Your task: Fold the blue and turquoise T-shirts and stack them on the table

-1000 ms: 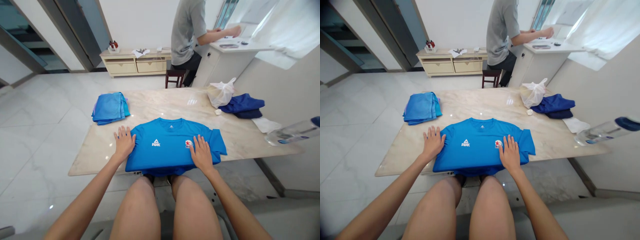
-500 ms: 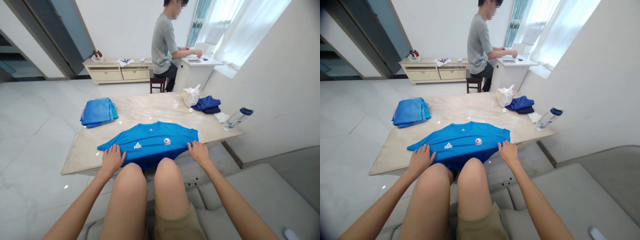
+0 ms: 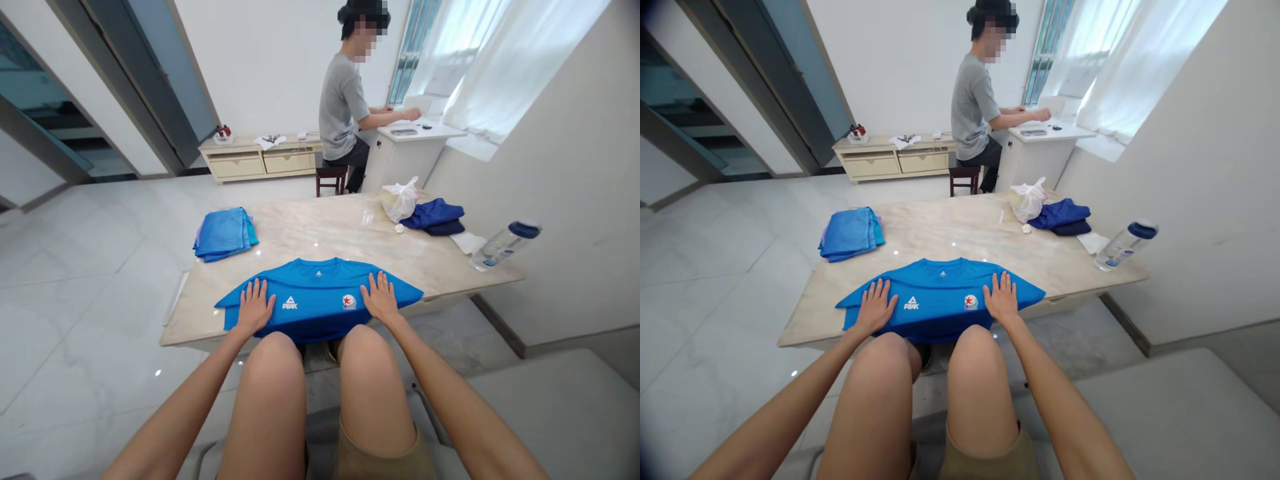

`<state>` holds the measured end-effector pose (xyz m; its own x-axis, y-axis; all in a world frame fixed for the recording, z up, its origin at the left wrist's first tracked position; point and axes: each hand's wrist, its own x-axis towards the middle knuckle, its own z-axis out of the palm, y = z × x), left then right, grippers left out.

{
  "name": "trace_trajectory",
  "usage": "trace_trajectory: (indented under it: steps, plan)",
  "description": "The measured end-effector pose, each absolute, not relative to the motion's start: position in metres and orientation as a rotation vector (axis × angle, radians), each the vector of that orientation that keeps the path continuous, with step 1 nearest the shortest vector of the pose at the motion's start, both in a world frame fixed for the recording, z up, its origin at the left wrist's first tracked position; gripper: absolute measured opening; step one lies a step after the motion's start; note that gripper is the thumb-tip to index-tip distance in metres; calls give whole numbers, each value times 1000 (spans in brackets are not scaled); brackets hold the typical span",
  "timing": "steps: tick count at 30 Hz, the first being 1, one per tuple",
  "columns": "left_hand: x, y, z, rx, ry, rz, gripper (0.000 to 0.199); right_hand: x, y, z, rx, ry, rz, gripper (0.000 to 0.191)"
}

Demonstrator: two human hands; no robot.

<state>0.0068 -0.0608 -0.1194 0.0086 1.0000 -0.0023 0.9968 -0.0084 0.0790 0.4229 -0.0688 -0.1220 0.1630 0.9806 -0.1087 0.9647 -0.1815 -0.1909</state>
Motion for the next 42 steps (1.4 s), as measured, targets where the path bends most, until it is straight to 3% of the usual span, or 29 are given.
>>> trace_trajectory:
  steps: [10,24,28,31,35,38,42]
  plan:
    - [31,49,-133,2177,2194,358,76,449,60,-144,-2211,-1979,140,82]
    - [28,219,-153,2236,1974,248,81,500,220,-171,-2104,-2119,56,80]
    - [39,185,-122,2275,1928,229,82,473,192,-147,-2096,-2055,64,82]
    - [45,97,-99,2377,1898,276,76,443,108,-128,-1957,-2130,27,77]
    - [26,-19,-105,2471,1747,155,73,427,-9,-128,-1810,-2396,79,69]
    - [7,-42,-103,2481,1695,39,69,432,-34,-118,-1967,-2388,188,70]
    - [10,-42,-47,2317,1716,118,67,425,-33,-63,-2068,-2258,475,69]
